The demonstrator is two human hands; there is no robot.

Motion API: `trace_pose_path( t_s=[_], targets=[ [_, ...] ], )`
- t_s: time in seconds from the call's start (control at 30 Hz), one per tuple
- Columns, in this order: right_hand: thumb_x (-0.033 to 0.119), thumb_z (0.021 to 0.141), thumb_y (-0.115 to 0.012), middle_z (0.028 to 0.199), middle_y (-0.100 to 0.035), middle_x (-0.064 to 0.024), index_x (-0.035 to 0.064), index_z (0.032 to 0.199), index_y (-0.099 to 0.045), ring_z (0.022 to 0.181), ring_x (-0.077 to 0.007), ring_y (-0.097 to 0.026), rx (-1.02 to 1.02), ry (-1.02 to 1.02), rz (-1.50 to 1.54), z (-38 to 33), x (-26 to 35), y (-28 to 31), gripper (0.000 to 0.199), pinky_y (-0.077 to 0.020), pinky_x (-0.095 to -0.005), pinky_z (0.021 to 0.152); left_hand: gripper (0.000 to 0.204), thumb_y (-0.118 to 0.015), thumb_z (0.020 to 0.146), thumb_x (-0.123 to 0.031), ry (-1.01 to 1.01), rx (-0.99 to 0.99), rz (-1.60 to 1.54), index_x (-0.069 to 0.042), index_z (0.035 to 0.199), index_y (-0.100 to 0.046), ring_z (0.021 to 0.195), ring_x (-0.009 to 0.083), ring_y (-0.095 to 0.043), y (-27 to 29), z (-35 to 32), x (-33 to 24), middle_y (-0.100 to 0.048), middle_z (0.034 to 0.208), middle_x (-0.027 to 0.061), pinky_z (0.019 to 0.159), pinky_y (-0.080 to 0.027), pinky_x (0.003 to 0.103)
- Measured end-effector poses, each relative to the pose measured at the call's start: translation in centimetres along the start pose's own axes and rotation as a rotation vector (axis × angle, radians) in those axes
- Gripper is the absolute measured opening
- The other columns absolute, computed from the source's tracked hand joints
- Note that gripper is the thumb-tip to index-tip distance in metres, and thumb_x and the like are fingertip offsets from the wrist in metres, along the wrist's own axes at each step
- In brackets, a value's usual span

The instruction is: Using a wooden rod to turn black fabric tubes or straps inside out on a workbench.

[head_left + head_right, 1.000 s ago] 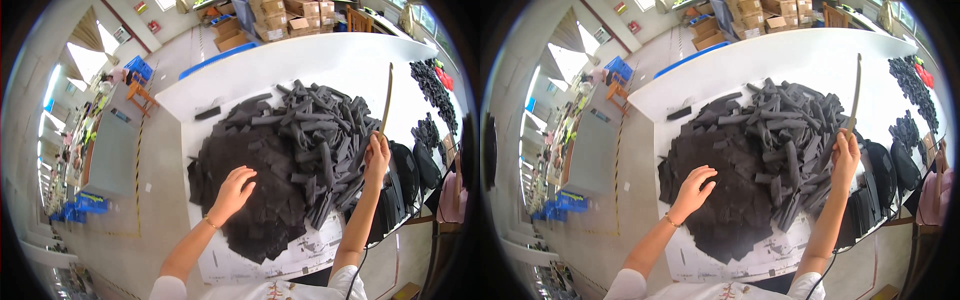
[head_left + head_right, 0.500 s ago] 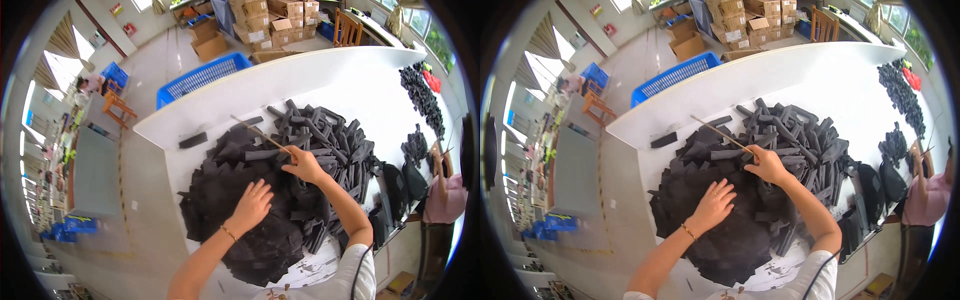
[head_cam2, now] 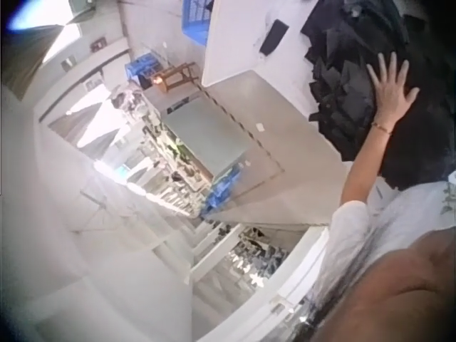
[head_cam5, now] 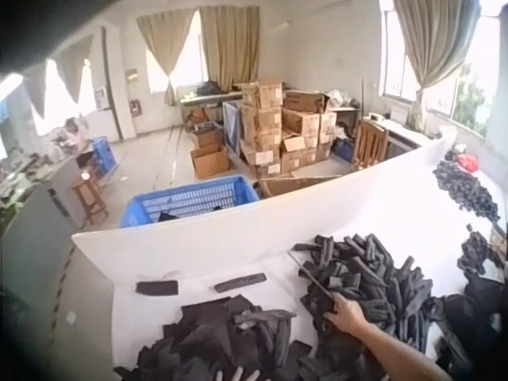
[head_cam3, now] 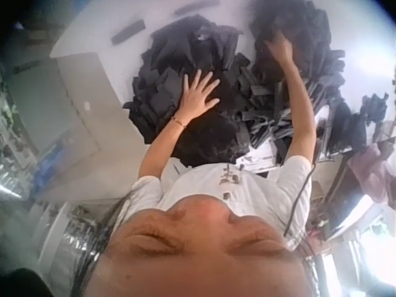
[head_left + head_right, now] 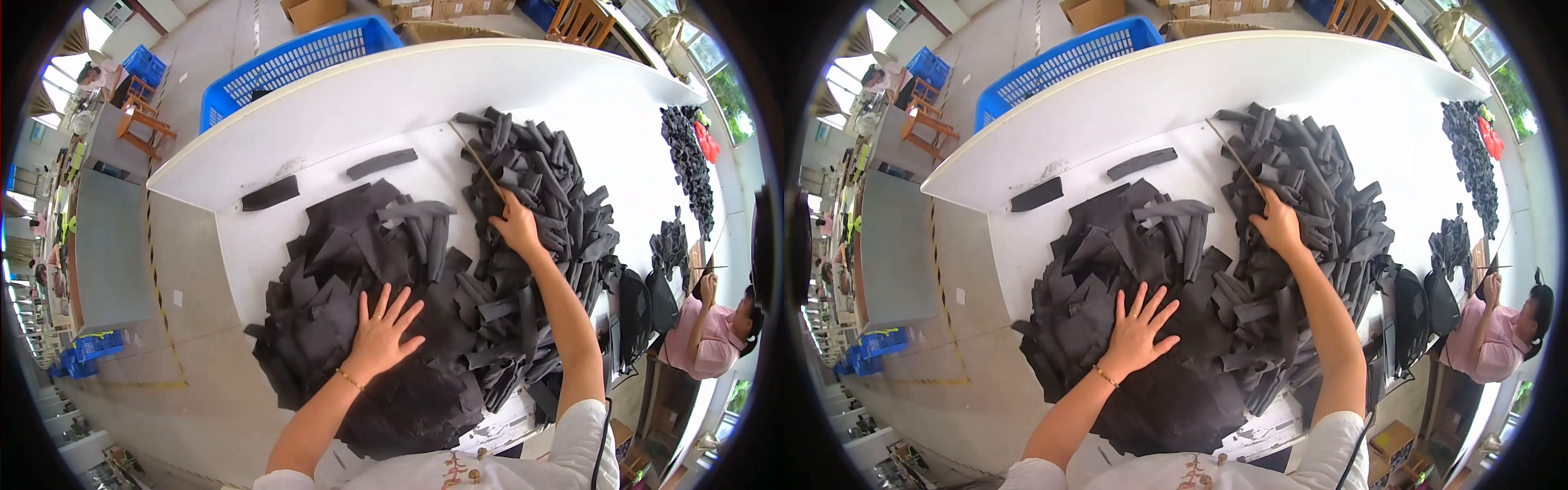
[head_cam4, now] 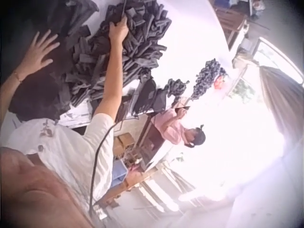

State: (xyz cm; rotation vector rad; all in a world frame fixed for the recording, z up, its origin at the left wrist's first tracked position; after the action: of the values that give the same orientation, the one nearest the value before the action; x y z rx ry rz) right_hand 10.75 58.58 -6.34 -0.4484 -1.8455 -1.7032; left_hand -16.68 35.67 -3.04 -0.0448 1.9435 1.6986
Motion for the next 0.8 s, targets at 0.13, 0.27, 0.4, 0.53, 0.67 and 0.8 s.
trace_pose_path(
  t_s=[0.13, 0.27, 0.4, 0.53, 0.67, 0.8],
  targets=[
    [0.014, 0.070, -0.076, 0.069, -0.056, -0.0085, 0.0133, 0.130, -0.050, 0.067, -0.0294, -0.060, -0.002, -0.005, 0.019, 0.4, 2.0, 0.8, 0.066, -0.0479, -0.0383, 0.065, 0.064, -0.056, 0.087, -0.050, 0.060, 0.025, -0.027, -0.020, 0.142, -0.042, 0.140, 0.0389, -0.022, -0.4, -3.0, -1.9, -0.031, 0.151, 0.0095, 0.109, -0.012, 0.064],
    [0.022, 0.075, -0.076, 0.067, -0.056, -0.0086, 0.0127, 0.125, -0.052, 0.061, -0.0286, -0.058, -0.121, 0.029, -0.072, -2.4, 7.5, 1.0, 0.057, -0.0470, -0.0389, 0.060, 0.062, -0.058, 0.086, -0.049, 0.124, 0.021, -0.053, -0.019, 0.139, -0.045, 0.138, 0.0383, -0.027, -1.4, -6.3, -3.6, -0.035, 0.149, 0.0095, 0.107, -0.016, 0.065],
    [0.029, 0.077, -0.076, 0.061, -0.050, -0.0086, 0.0058, 0.109, -0.053, 0.053, -0.0276, -0.053, 0.001, 0.045, 0.124, -5.7, 12.4, -2.4, 0.046, -0.0433, -0.0390, 0.053, 0.066, -0.059, 0.085, -0.049, 0.145, -0.001, -0.053, -0.019, 0.141, -0.042, 0.138, 0.0387, -0.027, -0.9, -7.6, -4.7, -0.034, 0.149, 0.0101, 0.107, -0.016, 0.066],
    [0.038, 0.074, -0.076, 0.079, -0.066, -0.0163, 0.0046, 0.102, -0.052, 0.072, -0.0373, -0.065, 0.167, 0.109, -0.034, -8.7, 14.4, -7.9, 0.049, -0.0494, -0.0451, 0.061, 0.065, -0.063, 0.085, -0.045, 0.179, 0.006, -0.155, -0.015, 0.140, -0.043, 0.141, 0.0378, -0.021, 2.4, -6.5, -5.5, -0.032, 0.151, 0.0096, 0.109, -0.012, 0.063],
    [0.026, 0.077, -0.074, 0.074, -0.064, -0.0166, 0.0053, 0.103, -0.052, 0.070, -0.0369, -0.064, 0.074, -0.050, -0.026, -7.2, 8.6, -10.1, 0.040, -0.0487, -0.0454, 0.060, 0.043, -0.070, 0.079, -0.023, 0.059, -0.362, -0.059, -0.010, 0.120, -0.061, 0.133, 0.0325, -0.039, 9.5, -2.9, -1.7, -0.051, 0.135, 0.0088, 0.109, -0.026, 0.051],
    [0.016, 0.080, -0.072, 0.060, -0.049, -0.0099, 0.0045, 0.103, -0.053, 0.053, -0.0245, -0.050, -0.277, -0.096, 0.216, -5.0, 9.8, -3.9, 0.032, -0.0422, -0.0364, 0.053, 0.012, -0.062, 0.086, -0.013, 0.459, -0.709, -0.362, -0.003, 0.093, -0.064, 0.080, 0.0321, -0.059, 12.8, 2.6, 13.0, -0.062, 0.086, 0.0110, 0.073, -0.048, 0.039]
  ],
)
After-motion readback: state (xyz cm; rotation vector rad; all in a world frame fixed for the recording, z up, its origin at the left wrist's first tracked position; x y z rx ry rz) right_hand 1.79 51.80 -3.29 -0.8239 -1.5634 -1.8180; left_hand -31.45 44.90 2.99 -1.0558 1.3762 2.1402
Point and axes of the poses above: each hand's wrist, its own z-axis towards the middle knuckle, its own y-axis out of the back of the hand, x = y × z, the point moved 2 cm from there along z, towards the middle knuckle
